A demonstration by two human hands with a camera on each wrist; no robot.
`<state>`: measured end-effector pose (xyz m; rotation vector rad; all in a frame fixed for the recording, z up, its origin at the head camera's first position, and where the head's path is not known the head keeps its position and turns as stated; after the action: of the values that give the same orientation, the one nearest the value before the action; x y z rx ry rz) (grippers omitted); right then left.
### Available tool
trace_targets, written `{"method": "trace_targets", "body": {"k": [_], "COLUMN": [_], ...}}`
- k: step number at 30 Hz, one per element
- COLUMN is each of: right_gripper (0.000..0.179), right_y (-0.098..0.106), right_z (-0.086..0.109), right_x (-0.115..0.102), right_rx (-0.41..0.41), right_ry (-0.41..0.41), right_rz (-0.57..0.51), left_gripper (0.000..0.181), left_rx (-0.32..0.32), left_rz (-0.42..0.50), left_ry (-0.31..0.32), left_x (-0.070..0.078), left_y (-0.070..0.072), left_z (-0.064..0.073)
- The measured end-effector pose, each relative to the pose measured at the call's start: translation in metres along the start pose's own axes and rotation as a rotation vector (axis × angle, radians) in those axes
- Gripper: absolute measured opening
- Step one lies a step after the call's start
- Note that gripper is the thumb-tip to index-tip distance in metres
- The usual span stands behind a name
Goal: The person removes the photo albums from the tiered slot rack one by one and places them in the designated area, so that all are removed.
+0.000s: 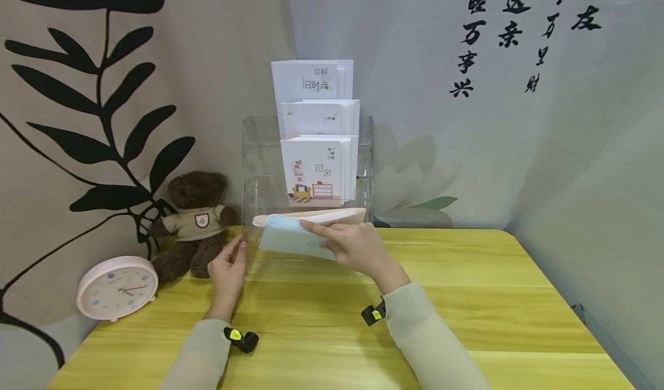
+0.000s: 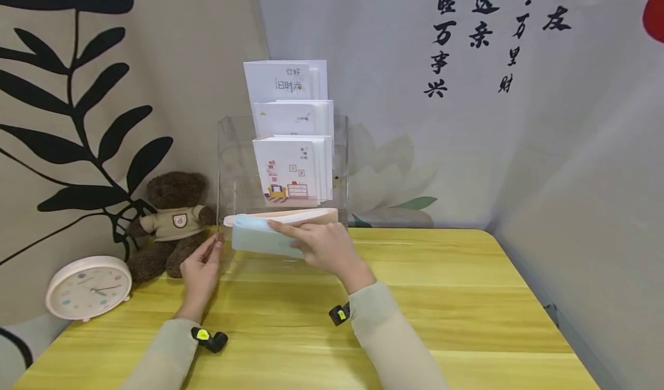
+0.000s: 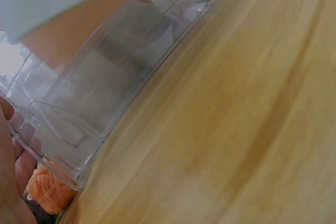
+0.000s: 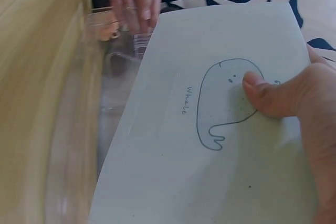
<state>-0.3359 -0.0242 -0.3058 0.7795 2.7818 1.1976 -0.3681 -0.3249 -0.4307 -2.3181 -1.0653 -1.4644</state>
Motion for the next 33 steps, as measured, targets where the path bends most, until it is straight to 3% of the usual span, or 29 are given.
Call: {"method": "trace_targets", "body": {"k": [13,23,33], "right_gripper": [0.065,0.072,0.076], "right_y": [0.049,0.101,0.12], "right_z": [-0.007,0.007,0.017], "right_x": [-0.001,0.008,0.02], "right_rx": [0.105,0.219,0.265], "right_ry": [0.034,0.022,-0.003], "right_rz": [-0.016,-0.06,-0.065], "left_gripper": [0.031,0.034,0.035], "left_rx": [-0.017,-0.025,-0.032], "left_rz": [-0.003,0.006,-0.013], "left_ry": [0.012,0.021,0.052], "left_x": [0.003,0.001,-0.001], "left_y": [0.0,-0.003,0.0], "left_z": [-0.002,-0.002,-0.001]}}
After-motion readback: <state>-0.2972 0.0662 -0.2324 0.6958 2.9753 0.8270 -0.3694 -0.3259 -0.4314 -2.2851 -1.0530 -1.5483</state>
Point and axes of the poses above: each hand's wrist, its own z-axis away from the middle knuckle, its own y-axis out of the back of the hand, x = y × z, the point moved 10 cm from there along -z, towards the middle knuckle, and after that the axes turned 5 degrees about y, right-handed, at the moved point
